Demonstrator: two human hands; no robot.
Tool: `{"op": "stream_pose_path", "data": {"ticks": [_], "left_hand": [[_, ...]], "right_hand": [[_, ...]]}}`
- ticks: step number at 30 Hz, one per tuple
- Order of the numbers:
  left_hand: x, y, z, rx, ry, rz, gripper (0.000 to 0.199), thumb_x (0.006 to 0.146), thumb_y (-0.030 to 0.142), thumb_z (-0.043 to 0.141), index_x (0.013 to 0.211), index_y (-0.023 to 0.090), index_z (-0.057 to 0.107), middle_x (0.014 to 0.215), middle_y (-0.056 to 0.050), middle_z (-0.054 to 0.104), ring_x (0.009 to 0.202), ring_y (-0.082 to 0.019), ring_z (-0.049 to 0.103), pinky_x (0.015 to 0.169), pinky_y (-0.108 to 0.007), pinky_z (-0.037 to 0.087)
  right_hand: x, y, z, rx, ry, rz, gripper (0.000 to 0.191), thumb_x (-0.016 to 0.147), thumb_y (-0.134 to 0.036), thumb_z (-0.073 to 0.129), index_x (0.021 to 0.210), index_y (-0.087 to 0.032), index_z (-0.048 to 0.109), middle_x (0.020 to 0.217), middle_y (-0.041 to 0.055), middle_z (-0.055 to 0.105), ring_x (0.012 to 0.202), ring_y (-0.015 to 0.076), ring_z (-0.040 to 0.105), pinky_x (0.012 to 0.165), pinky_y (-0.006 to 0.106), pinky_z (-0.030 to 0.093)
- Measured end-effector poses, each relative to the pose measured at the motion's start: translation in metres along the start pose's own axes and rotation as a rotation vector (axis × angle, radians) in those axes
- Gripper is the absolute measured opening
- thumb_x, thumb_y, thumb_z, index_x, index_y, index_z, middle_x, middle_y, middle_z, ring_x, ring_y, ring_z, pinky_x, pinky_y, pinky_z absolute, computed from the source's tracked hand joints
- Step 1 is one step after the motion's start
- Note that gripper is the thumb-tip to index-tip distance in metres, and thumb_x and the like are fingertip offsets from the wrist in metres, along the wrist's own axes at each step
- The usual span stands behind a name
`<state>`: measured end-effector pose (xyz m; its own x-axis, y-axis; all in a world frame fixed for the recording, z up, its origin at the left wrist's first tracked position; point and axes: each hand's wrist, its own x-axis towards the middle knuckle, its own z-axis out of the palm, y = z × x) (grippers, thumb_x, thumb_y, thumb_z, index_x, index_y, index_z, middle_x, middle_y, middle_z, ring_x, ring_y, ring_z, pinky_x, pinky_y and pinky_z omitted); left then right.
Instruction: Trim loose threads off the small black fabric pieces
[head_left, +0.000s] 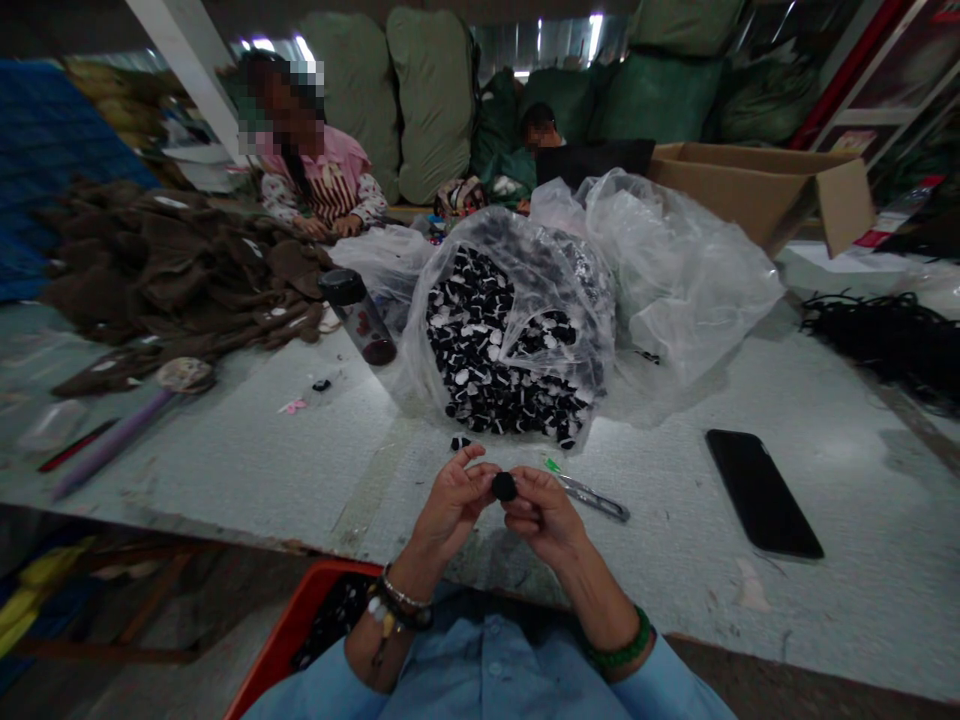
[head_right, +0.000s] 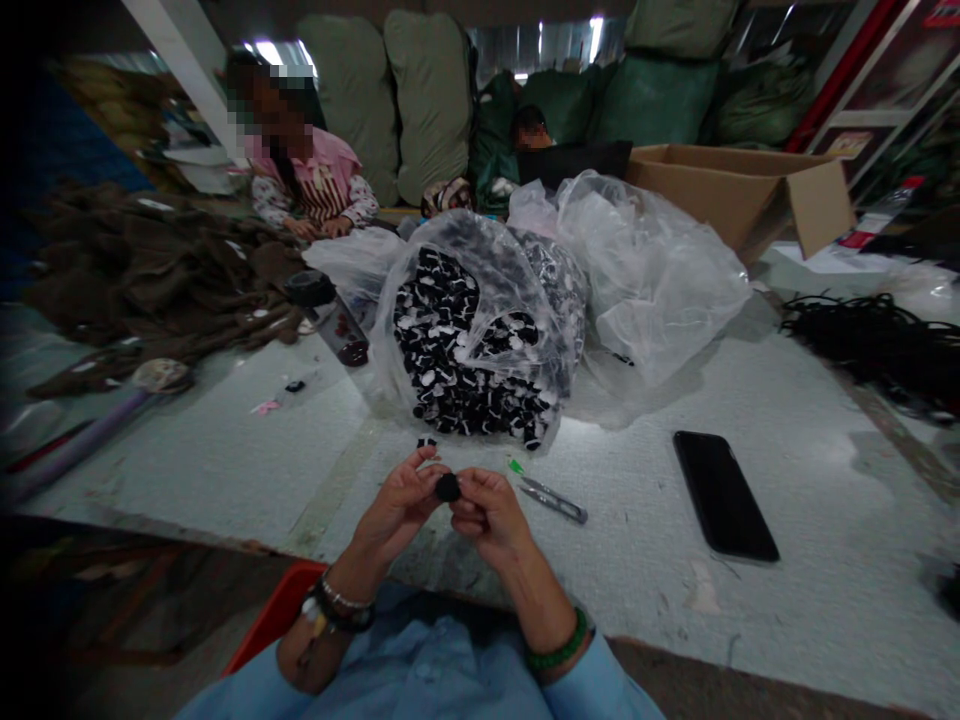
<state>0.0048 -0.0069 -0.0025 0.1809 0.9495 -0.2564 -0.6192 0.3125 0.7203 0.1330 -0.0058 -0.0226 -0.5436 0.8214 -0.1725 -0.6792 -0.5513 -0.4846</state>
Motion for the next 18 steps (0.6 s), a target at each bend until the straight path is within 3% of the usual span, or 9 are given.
{"op": "stream_pose_path", "data": {"ticks": [5, 10, 14, 18], "left_hand": [[0.000, -0.003, -0.002, -0.035, 0.032, -0.071, 0.043, 0.058, 0.008, 0.064, 0.092, 0.018, 0.040, 0.065, 0.003, 0.055, 0.061, -0.009, 0.055, 0.061, -0.020, 0.042], [-0.003, -0.003, -0.001, 0.029, 0.002, -0.046, 0.041, 0.059, 0.007, 0.063, 0.092, 0.018, 0.040, 0.063, 0.003, 0.055, 0.059, -0.007, 0.053, 0.057, -0.018, 0.041], [-0.010, -0.002, -0.006, 0.053, 0.028, -0.058, 0.040, 0.059, 0.010, 0.063, 0.091, 0.018, 0.040, 0.060, 0.004, 0.054, 0.056, -0.007, 0.052, 0.055, -0.018, 0.040], [-0.029, 0.010, -0.024, 0.114, 0.104, -0.044, 0.037, 0.057, 0.012, 0.065, 0.086, 0.021, 0.044, 0.064, 0.003, 0.057, 0.059, -0.010, 0.054, 0.055, -0.019, 0.040]], "right_hand": [[-0.002, 0.001, 0.002, 0.118, -0.035, 0.074, 0.013, 0.066, -0.017, 0.060, 0.064, -0.013, 0.048, 0.044, -0.0093, 0.027, 0.036, 0.0005, 0.015, 0.031, 0.009, 0.012], [-0.008, 0.001, 0.003, 0.124, -0.092, 0.105, 0.014, 0.068, -0.020, 0.059, 0.066, -0.014, 0.047, 0.041, -0.0114, 0.020, 0.035, 0.0011, 0.011, 0.030, 0.009, 0.010], [-0.010, 0.005, 0.003, -0.025, -0.031, 0.069, 0.016, 0.068, -0.026, 0.059, 0.068, -0.015, 0.048, 0.040, -0.0108, 0.027, 0.034, 0.0009, 0.015, 0.030, 0.011, 0.011], [-0.011, 0.006, 0.002, -0.276, 0.072, 0.006, 0.017, 0.069, -0.028, 0.057, 0.080, -0.015, 0.052, 0.043, -0.0081, 0.041, 0.032, 0.0004, 0.019, 0.031, 0.012, 0.013]]}}
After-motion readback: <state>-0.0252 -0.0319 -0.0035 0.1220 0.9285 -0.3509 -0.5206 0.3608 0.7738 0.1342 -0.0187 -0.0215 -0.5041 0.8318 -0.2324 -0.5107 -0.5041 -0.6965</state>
